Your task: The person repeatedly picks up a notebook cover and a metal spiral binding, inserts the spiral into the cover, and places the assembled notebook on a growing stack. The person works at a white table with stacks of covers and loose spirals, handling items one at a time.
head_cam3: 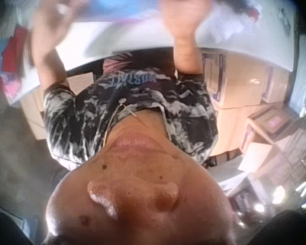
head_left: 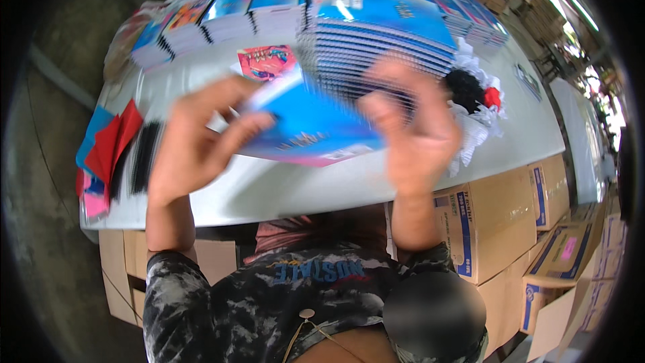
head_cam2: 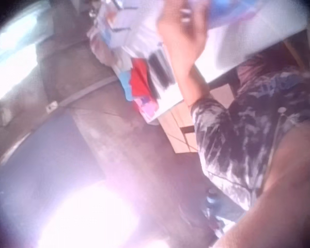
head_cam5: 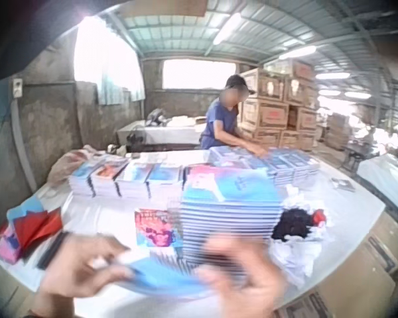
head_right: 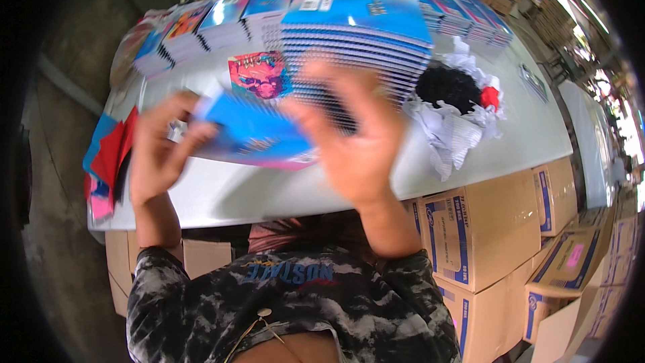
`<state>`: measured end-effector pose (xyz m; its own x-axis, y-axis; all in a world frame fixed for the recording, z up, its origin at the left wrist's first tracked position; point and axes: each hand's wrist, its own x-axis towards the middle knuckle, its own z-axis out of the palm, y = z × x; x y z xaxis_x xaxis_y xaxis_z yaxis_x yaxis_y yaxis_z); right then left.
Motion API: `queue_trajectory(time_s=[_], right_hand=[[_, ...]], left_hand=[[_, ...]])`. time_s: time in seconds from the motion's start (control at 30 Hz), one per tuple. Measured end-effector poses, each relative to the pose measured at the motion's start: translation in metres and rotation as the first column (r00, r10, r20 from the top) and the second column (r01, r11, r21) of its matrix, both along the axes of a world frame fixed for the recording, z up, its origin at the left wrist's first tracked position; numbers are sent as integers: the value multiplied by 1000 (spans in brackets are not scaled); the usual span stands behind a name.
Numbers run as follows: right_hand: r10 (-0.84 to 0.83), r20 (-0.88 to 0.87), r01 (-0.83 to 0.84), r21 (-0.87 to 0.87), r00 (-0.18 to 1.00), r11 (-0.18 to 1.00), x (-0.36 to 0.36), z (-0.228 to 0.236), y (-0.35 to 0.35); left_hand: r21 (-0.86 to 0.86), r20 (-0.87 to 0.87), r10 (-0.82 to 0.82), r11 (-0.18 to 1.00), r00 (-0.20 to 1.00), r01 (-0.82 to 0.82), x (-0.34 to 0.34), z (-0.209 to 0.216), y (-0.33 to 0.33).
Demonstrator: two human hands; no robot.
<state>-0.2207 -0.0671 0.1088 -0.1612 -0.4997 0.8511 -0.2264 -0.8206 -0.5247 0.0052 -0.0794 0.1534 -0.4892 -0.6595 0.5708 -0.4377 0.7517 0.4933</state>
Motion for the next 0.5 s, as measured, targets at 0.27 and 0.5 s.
queue_trajectory(time_s=[0.27, 0.5], right_hand=[[-402, 60, 348, 394, 914, 851, -109, 1, -85], [-313, 379, 239, 228, 871, 944, -92, -8, -92]], left_hand=[[-53, -598, 275, 924, 753, -380, -102, 54, -144], [-247, 86, 397, 897, 914, -366, -108, -27, -203]])
